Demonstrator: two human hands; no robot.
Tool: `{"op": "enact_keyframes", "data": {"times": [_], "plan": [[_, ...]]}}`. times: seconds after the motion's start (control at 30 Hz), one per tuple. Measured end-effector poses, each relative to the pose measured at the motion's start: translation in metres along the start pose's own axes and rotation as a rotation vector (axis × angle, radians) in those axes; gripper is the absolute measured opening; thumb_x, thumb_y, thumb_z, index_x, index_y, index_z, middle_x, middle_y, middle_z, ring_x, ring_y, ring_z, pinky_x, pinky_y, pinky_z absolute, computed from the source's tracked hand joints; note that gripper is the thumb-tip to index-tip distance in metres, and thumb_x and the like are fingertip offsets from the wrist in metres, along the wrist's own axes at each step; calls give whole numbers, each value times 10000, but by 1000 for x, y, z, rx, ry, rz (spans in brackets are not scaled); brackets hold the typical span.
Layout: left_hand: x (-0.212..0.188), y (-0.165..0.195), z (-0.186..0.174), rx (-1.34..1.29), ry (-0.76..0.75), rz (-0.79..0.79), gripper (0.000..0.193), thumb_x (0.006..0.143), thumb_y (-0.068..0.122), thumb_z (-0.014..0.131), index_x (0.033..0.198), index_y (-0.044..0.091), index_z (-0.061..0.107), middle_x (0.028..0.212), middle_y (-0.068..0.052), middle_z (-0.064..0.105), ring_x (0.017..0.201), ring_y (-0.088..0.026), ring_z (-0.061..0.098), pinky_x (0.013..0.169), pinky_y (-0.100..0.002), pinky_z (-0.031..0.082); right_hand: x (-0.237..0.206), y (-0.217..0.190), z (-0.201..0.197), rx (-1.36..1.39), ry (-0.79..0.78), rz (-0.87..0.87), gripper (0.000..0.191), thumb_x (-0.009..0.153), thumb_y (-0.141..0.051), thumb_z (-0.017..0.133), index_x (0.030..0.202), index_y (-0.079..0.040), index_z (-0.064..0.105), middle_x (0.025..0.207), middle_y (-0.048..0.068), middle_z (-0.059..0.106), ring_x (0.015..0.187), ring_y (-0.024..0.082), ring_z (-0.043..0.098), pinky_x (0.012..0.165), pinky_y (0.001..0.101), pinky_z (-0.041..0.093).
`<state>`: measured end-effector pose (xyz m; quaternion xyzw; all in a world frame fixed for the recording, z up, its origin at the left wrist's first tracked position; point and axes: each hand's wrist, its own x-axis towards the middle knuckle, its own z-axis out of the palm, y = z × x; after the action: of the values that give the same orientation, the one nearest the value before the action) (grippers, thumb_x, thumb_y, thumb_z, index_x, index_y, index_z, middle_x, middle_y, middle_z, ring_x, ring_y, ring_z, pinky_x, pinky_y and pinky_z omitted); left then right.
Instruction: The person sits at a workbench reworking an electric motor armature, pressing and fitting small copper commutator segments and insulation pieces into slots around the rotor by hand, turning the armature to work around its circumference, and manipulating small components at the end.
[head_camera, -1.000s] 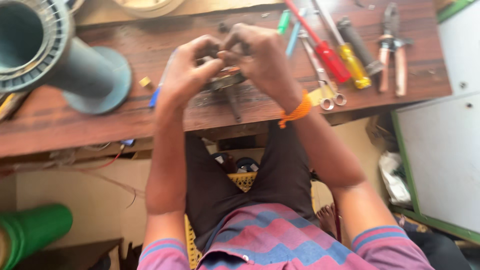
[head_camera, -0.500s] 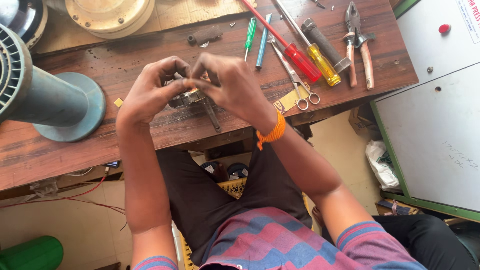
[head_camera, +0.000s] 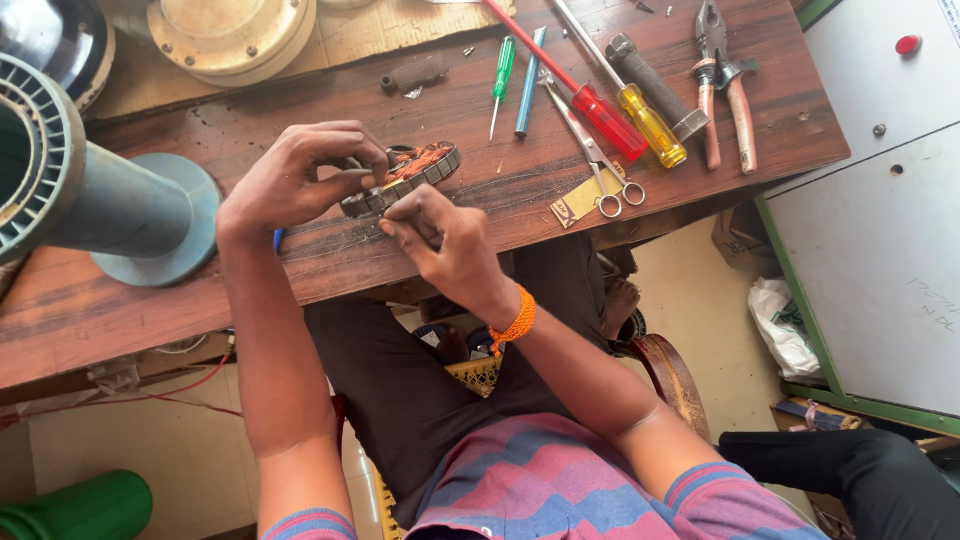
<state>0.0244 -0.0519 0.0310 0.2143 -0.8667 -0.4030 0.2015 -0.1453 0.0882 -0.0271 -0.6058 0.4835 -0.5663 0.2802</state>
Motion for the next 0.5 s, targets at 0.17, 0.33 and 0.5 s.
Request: {"op": "enact_keyframes", "data": {"times": [0.17, 0.33, 0.5], "plan": [[2, 3, -1, 55, -7, 52, 199, 853, 15, 730, 1050, 4, 710, 999, -86, 722, 926, -221, 701, 813, -355, 541, -9, 24, 8, 29, 100, -27, 130, 963, -18, 741, 1023, -52, 630, 663, -30, 557, 575, 5, 452, 534, 241, 379], [6, 15, -5, 153, -17, 51, 224, 811, 12, 743, 1035, 14, 738, 962, -105, 714, 885, -252, 698, 780, -365, 538, -12, 40, 14, 4, 178, 5, 123, 946, -1, 749, 1023, -47, 665, 614, 13, 506, 549, 52, 391, 518, 259, 350], [9, 30, -9, 122, -52, -10, 231, 803, 57, 727, 1031, 15, 734, 951, -102, 718, 842, -243, 713, 769, -360, 553, -8, 38, 8, 63, 132, -43, 83, 937, 4, 703, 998, -51, 690, 763, 66, 672, 612, 79, 582, 597, 278, 482]]}}
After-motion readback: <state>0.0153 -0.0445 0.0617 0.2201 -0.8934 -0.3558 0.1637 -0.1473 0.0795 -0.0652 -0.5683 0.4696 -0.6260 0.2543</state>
